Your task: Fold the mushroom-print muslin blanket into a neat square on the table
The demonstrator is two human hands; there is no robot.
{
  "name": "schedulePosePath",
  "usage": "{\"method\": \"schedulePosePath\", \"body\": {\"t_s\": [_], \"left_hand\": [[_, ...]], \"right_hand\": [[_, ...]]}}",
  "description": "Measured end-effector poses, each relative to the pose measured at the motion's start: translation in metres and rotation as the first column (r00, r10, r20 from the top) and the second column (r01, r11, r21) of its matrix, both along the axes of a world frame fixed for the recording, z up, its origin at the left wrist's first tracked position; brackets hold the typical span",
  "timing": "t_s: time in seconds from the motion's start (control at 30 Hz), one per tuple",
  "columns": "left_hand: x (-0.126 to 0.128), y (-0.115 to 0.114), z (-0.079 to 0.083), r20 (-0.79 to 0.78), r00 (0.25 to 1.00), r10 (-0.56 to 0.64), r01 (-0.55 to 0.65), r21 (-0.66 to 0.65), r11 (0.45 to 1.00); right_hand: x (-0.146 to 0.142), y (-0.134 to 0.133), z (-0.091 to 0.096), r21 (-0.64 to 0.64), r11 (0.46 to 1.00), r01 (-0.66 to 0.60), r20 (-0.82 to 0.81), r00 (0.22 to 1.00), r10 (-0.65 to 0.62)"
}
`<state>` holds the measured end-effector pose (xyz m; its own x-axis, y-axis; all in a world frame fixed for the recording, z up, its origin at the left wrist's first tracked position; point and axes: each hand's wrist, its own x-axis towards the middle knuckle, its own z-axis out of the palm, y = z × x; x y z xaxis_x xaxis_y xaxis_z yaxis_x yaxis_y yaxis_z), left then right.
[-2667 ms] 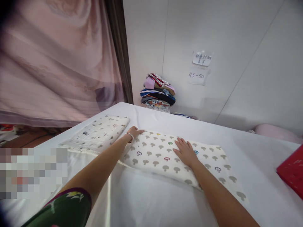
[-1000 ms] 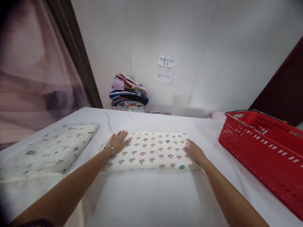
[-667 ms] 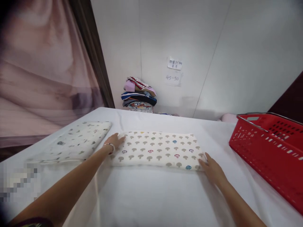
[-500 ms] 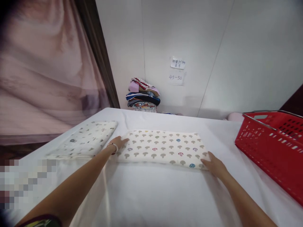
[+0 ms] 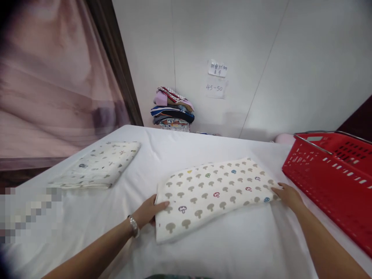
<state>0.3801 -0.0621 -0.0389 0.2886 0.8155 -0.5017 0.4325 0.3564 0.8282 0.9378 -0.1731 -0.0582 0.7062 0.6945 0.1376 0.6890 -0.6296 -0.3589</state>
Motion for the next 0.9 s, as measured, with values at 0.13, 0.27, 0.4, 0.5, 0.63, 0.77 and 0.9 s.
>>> {"method": "schedulePosePath", "body": {"t_s": [0.13,0.27,0.4,0.5,0.63,0.77,0.9], "left_hand": [[-0.004,0.001,0.008,-0.015,0.999,0.049,-0.049,-0.034,0.998],[-0.003,0.023,0.013,0.046,0.983,0.177,-0.178,0.023,0.984],[0.004,0.037,0.003,0.082,0.962,0.262,-0.27,0.1,0.958],[0.005,0.042,-0.007,0.081,0.963,0.257,-0.268,0.191,0.944],[-0.001,0.048,-0.012,0.163,0.943,0.29,-0.324,0.256,0.911],[-0.009,0.054,-0.01,0.072,0.966,0.246,-0.257,0.254,0.933],[-0.012,0.057,-0.009,0.005,0.983,0.183,-0.179,0.233,0.956]], "right_hand": [[-0.046,0.014,0.009,-0.081,0.986,-0.148,0.211,0.964,0.162],[-0.134,0.045,0.025,0.039,0.881,-0.472,0.162,0.873,0.46],[-0.217,0.072,0.033,0.016,0.751,-0.66,0.068,0.75,0.658],[-0.255,0.084,0.028,-0.114,0.668,-0.735,0.031,0.67,0.742],[-0.271,0.088,0.015,-0.228,0.61,-0.759,-0.035,0.632,0.774],[-0.271,0.084,0.012,-0.231,0.611,-0.757,-0.043,0.635,0.771],[-0.271,0.085,0.014,-0.238,0.62,-0.748,-0.058,0.648,0.76]]}}
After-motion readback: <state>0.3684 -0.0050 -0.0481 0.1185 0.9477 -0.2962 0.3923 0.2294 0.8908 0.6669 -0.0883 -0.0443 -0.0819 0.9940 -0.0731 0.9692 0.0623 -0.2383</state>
